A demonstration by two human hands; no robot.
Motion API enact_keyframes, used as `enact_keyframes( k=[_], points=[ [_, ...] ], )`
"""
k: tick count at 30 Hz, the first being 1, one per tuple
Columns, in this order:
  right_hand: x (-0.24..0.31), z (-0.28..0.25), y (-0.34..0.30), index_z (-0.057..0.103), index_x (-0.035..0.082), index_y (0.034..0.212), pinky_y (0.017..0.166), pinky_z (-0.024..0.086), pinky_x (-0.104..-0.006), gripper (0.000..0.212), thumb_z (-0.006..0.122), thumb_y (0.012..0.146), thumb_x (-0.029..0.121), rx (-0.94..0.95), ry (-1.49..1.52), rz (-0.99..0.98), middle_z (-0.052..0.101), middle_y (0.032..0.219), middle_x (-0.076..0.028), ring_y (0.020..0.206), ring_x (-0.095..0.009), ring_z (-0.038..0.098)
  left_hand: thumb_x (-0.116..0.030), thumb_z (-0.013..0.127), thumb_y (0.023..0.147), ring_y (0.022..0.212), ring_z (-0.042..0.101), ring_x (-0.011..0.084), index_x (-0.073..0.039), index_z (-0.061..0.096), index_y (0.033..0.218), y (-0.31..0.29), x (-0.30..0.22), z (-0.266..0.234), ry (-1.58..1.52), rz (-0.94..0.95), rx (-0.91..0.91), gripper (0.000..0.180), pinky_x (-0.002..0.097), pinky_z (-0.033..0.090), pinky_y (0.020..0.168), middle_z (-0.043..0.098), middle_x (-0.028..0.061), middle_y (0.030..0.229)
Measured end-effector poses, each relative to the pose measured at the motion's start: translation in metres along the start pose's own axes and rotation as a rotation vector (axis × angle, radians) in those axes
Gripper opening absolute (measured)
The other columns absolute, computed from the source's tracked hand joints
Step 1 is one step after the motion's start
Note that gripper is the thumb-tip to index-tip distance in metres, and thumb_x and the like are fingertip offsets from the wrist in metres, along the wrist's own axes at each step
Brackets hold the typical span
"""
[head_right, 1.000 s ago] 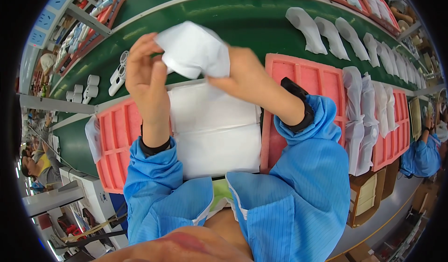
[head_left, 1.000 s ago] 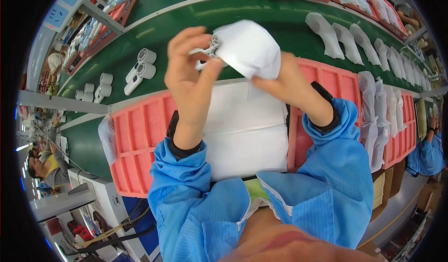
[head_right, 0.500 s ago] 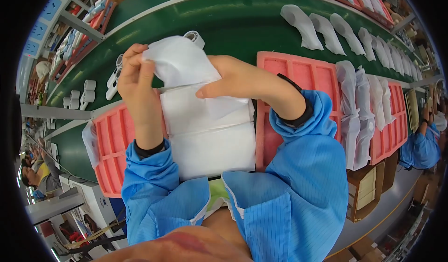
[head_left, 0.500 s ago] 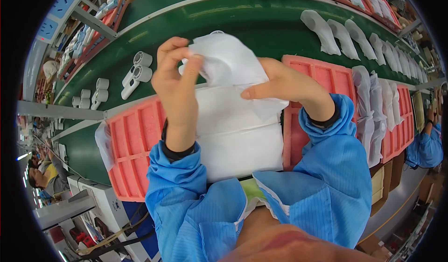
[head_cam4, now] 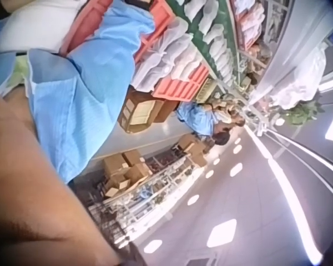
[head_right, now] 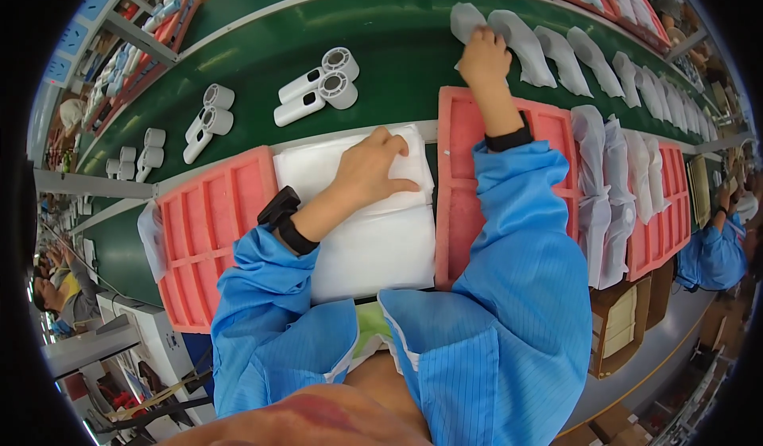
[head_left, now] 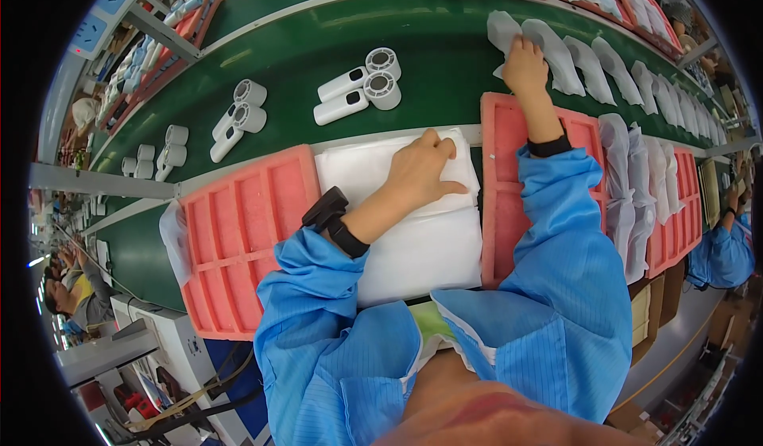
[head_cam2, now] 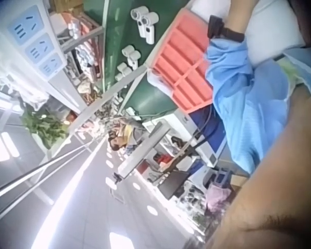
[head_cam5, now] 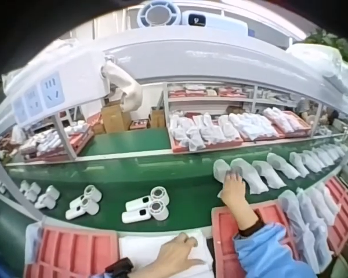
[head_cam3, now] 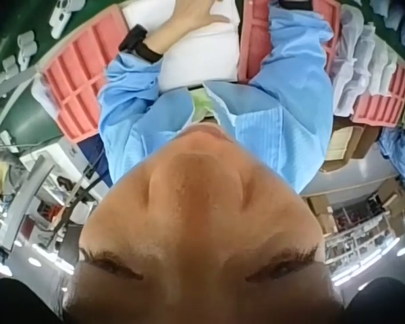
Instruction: The person picks up a handheld fan, wraps its head in a white foam sheet, and places it back on the conveyor belt, repeating the process for several fans.
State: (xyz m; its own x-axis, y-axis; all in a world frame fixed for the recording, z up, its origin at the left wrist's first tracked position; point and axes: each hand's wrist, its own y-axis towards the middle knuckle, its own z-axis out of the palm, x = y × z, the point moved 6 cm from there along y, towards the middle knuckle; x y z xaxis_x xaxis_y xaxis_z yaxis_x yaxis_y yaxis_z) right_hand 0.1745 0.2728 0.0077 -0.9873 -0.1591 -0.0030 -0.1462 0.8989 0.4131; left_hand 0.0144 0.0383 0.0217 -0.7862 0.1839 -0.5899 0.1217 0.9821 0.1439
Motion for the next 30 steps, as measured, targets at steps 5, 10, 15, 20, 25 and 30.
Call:
enact_keyframes(
  k=[5,10,15,20,25,30],
  points=[
    [0.119,-0.034,-0.044,0.052,0.004,0.126,0.095,0.046,-0.0399,0.059,0.073,0.074,0.022,0.209,0.695,-0.515,0.058,0.123,-0.018,0.111,-0.033,0.057,-0.024,0.077,0.072,0.078,0.061,0.0278,-0.01,0.06,0.078,-0.001,0.009,0.014,0.03,0.123,-0.049,0.023,0.0386,0.05,0.065,0.055,0.0075,0.083],
    [0.175,-0.001,-0.065,0.058,0.001,0.117,0.089,0.048,-0.0356,0.063,0.08,0.063,0.027,0.549,1.053,-0.406,0.062,0.113,-0.017,0.101,-0.03,0.063,-0.02,0.074,0.074,0.078,0.06,0.0293,-0.011,0.061,0.078,0.0,0.005,0.021,0.047,0.176,-0.098,0.017,0.0396,0.048,0.064,0.055,0.0074,0.082],
    [0.162,-0.037,-0.06,0.059,0.0,0.11,0.082,0.05,-0.0339,0.069,0.083,0.054,0.031,0.603,1.267,-0.211,0.065,0.1,-0.016,0.091,-0.027,0.064,-0.015,0.072,0.076,0.075,0.061,0.0254,-0.011,0.064,0.081,-0.002,0.009,0.012,-0.036,0.149,-0.07,0.011,0.0357,0.048,0.063,0.058,0.0076,0.08],
    [0.074,-0.155,-0.04,0.057,0.002,0.112,0.079,0.046,-0.0278,0.063,0.079,0.057,0.023,0.247,1.244,-0.3,0.061,0.099,-0.006,0.09,-0.015,0.058,-0.014,0.073,0.077,0.062,0.058,0.0166,-0.01,0.065,0.081,0.01,0.042,-0.015,-0.442,0.064,-0.048,0.009,0.0312,0.046,0.057,0.061,0.0041,0.077],
    [0.013,-0.205,-0.038,0.054,0.002,0.113,0.083,0.045,-0.0277,0.062,0.076,0.058,0.02,0.251,1.377,-0.417,0.059,0.105,-0.003,0.093,-0.014,0.056,-0.014,0.071,0.083,0.057,0.048,0.0043,-0.005,0.064,0.084,0.011,0.034,-0.069,-0.833,-0.046,-0.059,0.011,0.0228,0.041,0.053,0.062,-0.0018,0.079],
    [0.049,-0.213,-0.06,0.053,0.002,0.112,0.084,0.044,-0.0277,0.06,0.074,0.056,0.014,0.323,1.255,-0.659,0.057,0.106,-0.006,0.095,-0.016,0.056,-0.012,0.065,0.089,0.062,0.05,0.0054,-0.004,0.061,0.091,0.001,0.015,-0.105,-0.994,-0.058,-0.134,0.01,0.0224,0.043,0.058,0.062,-0.0004,0.082]
  ],
)
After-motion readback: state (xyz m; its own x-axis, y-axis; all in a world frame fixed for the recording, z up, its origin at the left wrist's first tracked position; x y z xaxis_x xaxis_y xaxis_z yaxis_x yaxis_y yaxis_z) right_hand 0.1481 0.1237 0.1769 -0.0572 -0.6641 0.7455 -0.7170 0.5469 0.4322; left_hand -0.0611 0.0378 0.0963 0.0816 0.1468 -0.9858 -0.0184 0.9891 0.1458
